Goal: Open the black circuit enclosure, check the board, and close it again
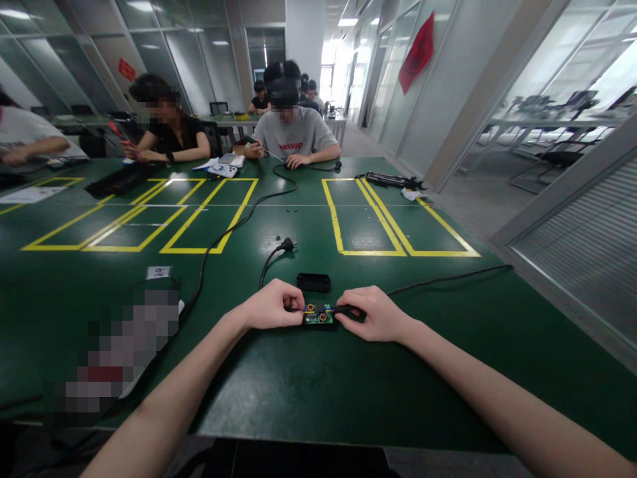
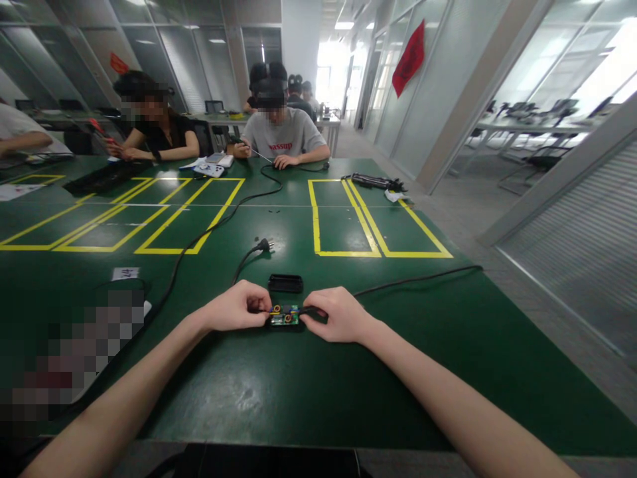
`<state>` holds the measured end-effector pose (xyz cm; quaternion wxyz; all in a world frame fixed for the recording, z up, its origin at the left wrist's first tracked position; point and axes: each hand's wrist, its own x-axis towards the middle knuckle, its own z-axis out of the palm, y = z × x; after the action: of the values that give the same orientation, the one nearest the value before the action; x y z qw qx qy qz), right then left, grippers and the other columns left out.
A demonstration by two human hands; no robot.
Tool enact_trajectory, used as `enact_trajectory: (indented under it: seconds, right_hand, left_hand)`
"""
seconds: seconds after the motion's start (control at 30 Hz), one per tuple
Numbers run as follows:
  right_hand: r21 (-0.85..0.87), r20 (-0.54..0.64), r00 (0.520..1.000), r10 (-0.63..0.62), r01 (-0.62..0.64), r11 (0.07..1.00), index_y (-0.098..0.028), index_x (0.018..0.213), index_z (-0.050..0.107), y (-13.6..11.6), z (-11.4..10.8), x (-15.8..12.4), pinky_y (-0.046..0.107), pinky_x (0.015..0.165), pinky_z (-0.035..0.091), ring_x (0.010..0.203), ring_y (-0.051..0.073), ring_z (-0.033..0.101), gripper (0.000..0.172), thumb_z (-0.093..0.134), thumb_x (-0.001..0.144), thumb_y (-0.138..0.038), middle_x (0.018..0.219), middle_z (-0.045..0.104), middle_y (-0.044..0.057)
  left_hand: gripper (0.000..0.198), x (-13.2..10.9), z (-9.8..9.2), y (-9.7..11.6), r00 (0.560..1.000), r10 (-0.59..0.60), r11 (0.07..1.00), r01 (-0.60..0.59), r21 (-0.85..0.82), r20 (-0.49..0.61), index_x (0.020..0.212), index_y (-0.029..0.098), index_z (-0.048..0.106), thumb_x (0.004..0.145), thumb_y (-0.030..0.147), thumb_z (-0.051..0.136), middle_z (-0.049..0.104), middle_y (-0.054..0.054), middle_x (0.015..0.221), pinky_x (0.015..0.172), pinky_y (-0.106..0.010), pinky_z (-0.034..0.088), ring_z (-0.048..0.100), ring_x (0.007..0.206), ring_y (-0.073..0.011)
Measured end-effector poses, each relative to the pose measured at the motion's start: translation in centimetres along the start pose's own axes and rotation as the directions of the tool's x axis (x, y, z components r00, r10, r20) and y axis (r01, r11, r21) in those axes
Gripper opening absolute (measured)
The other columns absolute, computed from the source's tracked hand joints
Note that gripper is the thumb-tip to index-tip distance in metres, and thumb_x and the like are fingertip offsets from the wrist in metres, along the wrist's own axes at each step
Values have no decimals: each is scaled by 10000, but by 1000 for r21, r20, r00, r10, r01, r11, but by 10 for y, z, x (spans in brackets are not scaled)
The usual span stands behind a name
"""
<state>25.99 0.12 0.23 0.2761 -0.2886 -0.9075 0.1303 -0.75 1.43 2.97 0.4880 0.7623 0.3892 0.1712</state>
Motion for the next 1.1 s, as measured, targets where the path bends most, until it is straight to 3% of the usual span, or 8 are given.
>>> enact_trajectory:
  seconds: [0.23, 0.47, 0.67, 0.8, 1.1]
  right_hand:
    - [-40, 51, 998, 37, -35, 999, -184, 900, 690, -8, 4, 1, 249, 575, 411, 582, 142, 618, 150, 587, 966, -272, 707, 694, 28]
    - [-127, 130, 984, 119, -102, 987, -196, 842, 679, -7, 0, 6, 260, 566, 373, 586, 158, 624, 156, 602, 939, -290, 687, 694, 24]
    - [-207, 160, 975, 151, -117, 971, -203, 795, 632, -5, -1, 9, 280, 603, 363, 614, 164, 612, 344, 416, 1052, -278, 706, 682, 36]
    - [-251, 127, 971, 203, -166, 954, -205, 808, 607, -3, 2, 10, 278, 593, 344, 618, 162, 604, 314, 411, 1048, -254, 722, 679, 32]
    - [-198, 61, 994, 87, -73, 978, -202, 800, 626, 2, 4, 8, 283, 643, 402, 704, 168, 609, 259, 472, 1008, -203, 781, 659, 37]
  left_hand:
    - [152, -2, -8, -1, 998, -36, 999, 36, -4, 52, 718, 134, 683, 700, 285, 676, 595, 31, 606, 537, -209, 347, 489, 560, -96]
    - [86, 0, -4, -2, 997, 42, 992, -34, 123, -66, 718, 147, 648, 720, 232, 657, 570, 42, 582, 536, -201, 370, 487, 556, -95]
    - [62, 1, -4, -2, 988, 117, 962, -87, 259, -101, 731, 150, 673, 758, 205, 663, 609, 20, 650, 558, -205, 393, 515, 590, -103]
    - [126, 1, -6, -5, 988, 96, 974, -68, 217, -122, 804, 150, 708, 816, 275, 692, 646, 5, 687, 587, -212, 417, 555, 627, -118]
    - [183, 2, -9, -1, 993, 88, 968, -67, 242, -77, 696, 153, 665, 823, 276, 713, 606, 10, 681, 603, -223, 388, 520, 659, -124]
